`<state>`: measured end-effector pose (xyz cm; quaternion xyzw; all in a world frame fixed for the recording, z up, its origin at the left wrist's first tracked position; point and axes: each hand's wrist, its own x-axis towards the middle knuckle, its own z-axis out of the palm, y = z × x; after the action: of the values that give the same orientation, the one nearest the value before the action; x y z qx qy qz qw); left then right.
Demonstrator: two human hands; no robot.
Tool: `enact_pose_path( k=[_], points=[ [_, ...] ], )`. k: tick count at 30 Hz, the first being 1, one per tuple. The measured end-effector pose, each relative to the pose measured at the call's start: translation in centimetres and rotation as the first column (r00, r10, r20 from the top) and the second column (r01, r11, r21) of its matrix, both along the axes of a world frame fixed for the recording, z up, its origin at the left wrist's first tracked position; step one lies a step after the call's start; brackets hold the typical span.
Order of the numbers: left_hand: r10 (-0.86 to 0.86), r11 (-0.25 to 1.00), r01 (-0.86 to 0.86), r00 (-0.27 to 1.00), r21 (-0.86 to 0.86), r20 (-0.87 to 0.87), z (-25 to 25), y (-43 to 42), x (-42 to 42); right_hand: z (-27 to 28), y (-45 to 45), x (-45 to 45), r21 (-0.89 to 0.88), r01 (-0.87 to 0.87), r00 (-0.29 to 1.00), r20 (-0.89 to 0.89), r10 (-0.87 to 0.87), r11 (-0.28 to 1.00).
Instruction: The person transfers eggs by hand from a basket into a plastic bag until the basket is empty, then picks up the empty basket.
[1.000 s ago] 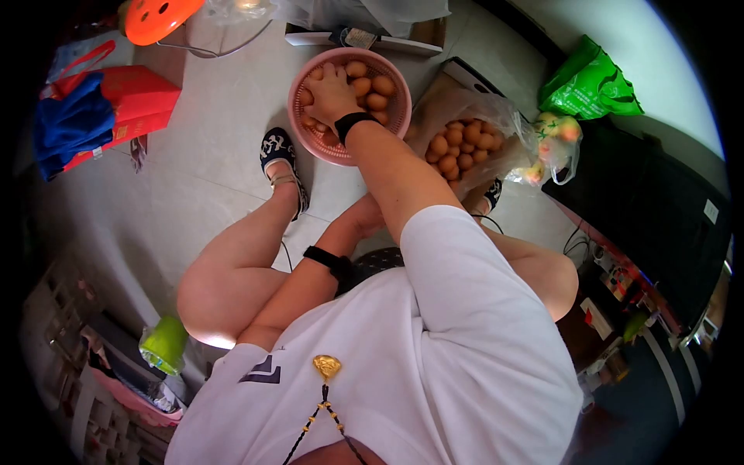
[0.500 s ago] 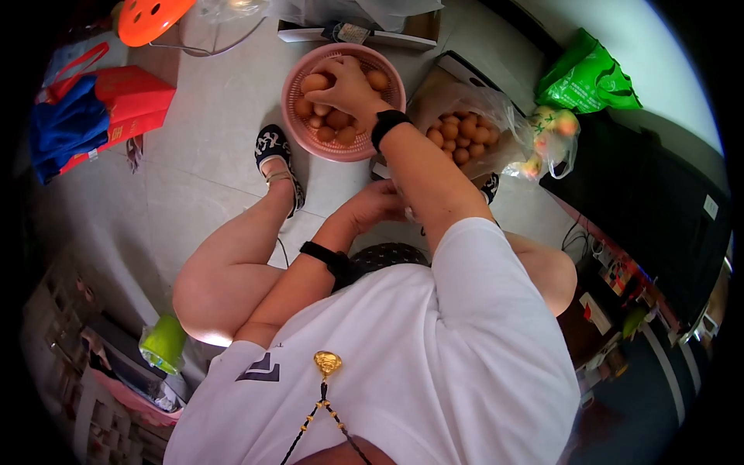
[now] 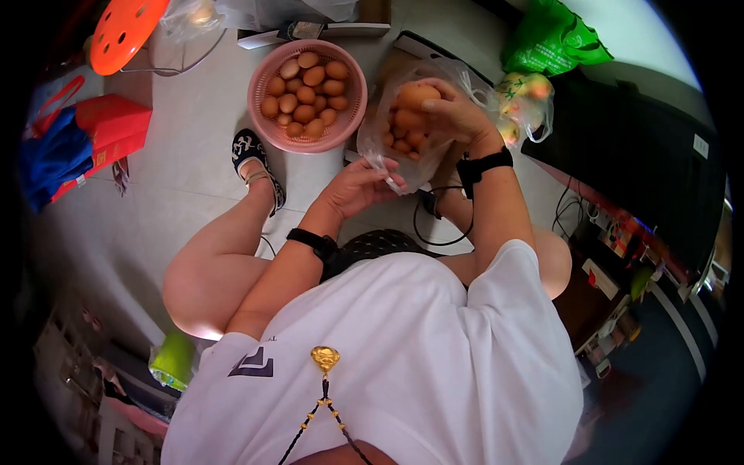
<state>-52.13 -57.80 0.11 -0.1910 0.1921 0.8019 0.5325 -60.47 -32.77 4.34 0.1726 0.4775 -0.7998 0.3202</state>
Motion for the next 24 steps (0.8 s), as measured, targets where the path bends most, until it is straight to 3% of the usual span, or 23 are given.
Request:
enact_pose_path(
  k=[1, 3, 4, 6, 10, 12, 17, 19, 20, 22, 23, 24],
  points=[
    [-0.006, 1.0, 0.006, 1.0, -0.001, 0.001, -0.1, 0.1, 0.2, -1.1, 1.2, 0.7, -0.001, 0.006, 1.0, 0.001, -0.006, 1.0],
    [0.021, 0.998, -0.022, 1.0, 0.06, 0.012, -0.3, 0.1, 0.4, -3.5, 2.8, 1.3, 0.258, -0.134, 0.99, 0.087, 0.115, 0.957],
    [0.015, 0.998, -0.016, 1.0, 0.057, 0.012, -0.5, 0.2, 0.5, -4.4, 3.1, 1.7, 0.254, -0.128, 0.99, 0.087, 0.109, 0.959],
    [0.045, 0.995, -0.047, 0.999, 0.087, 0.031, -0.7, 0.3, 0.6, -5.1, 2.4, 2.2, 0.457, -0.249, 0.968, 0.157, 0.198, 0.854],
    [0.024, 0.995, -0.026, 1.0, 0.101, 0.019, -0.7, 0.5, 0.6, -6.5, -0.3, 3.2, 0.477, -0.293, 0.956, 0.163, 0.244, 0.829],
    [0.005, 0.996, -0.005, 1.0, 0.094, 0.005, -0.3, 0.7, 0.3, -7.7, -1.8, 3.5, 0.435, -0.496, 0.868, 0.281, 0.41, 0.751],
    [-0.012, 0.996, 0.013, 1.0, 0.09, -0.011, 0.0, 0.8, 0.1, -10.8, -4.3, 5.1, 0.631, -0.488, 0.869, 0.287, 0.404, 0.603],
    [-0.013, 0.995, 0.014, 1.0, 0.103, -0.005, 0.0, 0.8, 0.1, -14.5, -4.4, 6.2, 0.881, -0.364, 0.827, 0.156, 0.54, 0.303],
    [-0.014, 0.994, 0.015, 1.0, 0.106, -0.007, -0.1, 0.8, 0.2, -13.9, -5.0, 6.6, 0.881, -0.364, 0.828, 0.158, 0.539, 0.302],
    [-0.015, 0.994, 0.016, 1.0, 0.111, -0.011, -0.4, 0.8, 0.2, -11.3, -6.7, 7.6, 0.978, -0.117, 0.819, -0.003, 0.574, 0.173],
    [-0.035, 0.994, 0.038, 0.999, 0.099, -0.029, -0.5, 0.8, 0.2, -12.1, -6.9, 7.9, 0.978, -0.117, 0.819, -0.003, 0.573, 0.172],
    [-0.055, 0.995, 0.059, 0.997, 0.086, -0.047, -0.6, 0.8, 0.2, -13.3, -7.2, 8.3, 0.991, -0.118, 0.815, 0.057, 0.577, 0.068]
  ],
)
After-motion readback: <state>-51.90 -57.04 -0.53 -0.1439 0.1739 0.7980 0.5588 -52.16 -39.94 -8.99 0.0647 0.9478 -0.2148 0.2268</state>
